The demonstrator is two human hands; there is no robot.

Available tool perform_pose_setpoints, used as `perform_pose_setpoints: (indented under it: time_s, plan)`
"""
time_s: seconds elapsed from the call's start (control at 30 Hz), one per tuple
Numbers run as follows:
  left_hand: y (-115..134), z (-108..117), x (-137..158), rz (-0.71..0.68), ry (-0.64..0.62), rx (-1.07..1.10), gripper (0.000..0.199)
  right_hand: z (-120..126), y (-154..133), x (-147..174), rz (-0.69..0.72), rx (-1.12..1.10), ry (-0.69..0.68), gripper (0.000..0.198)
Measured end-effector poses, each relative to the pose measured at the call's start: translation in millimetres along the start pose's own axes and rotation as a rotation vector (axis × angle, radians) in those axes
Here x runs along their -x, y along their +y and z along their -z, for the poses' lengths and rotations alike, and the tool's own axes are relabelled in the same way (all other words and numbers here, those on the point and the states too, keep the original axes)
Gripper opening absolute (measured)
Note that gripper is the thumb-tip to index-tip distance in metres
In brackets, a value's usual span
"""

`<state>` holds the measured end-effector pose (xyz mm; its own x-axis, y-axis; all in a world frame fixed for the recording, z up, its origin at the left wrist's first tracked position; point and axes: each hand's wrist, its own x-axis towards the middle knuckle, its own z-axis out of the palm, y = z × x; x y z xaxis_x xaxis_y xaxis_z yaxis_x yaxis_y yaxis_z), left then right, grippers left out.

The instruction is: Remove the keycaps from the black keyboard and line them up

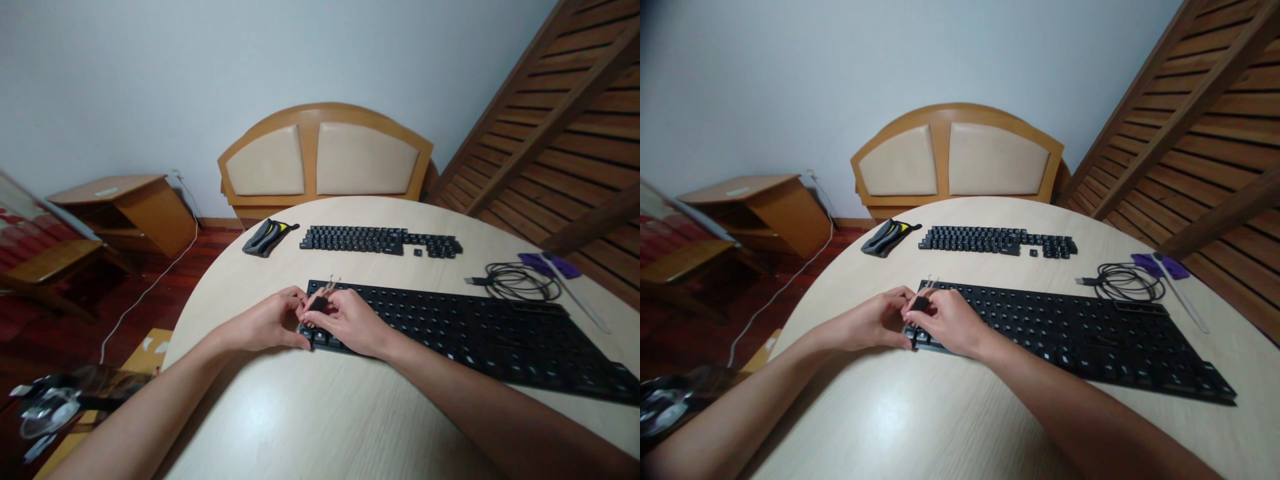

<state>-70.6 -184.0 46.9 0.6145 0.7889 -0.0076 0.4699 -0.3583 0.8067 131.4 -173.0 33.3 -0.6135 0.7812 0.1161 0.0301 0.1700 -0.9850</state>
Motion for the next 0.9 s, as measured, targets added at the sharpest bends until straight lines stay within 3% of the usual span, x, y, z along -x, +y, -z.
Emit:
perform_pose_setpoints:
  time_s: [0.9]
  plan:
    - [6.8,-1.6,-0.7,0.023,0.034,0.08,0.024,-0.7,3.4,-2.2,-0.042,-0.158,0.0,0.023]
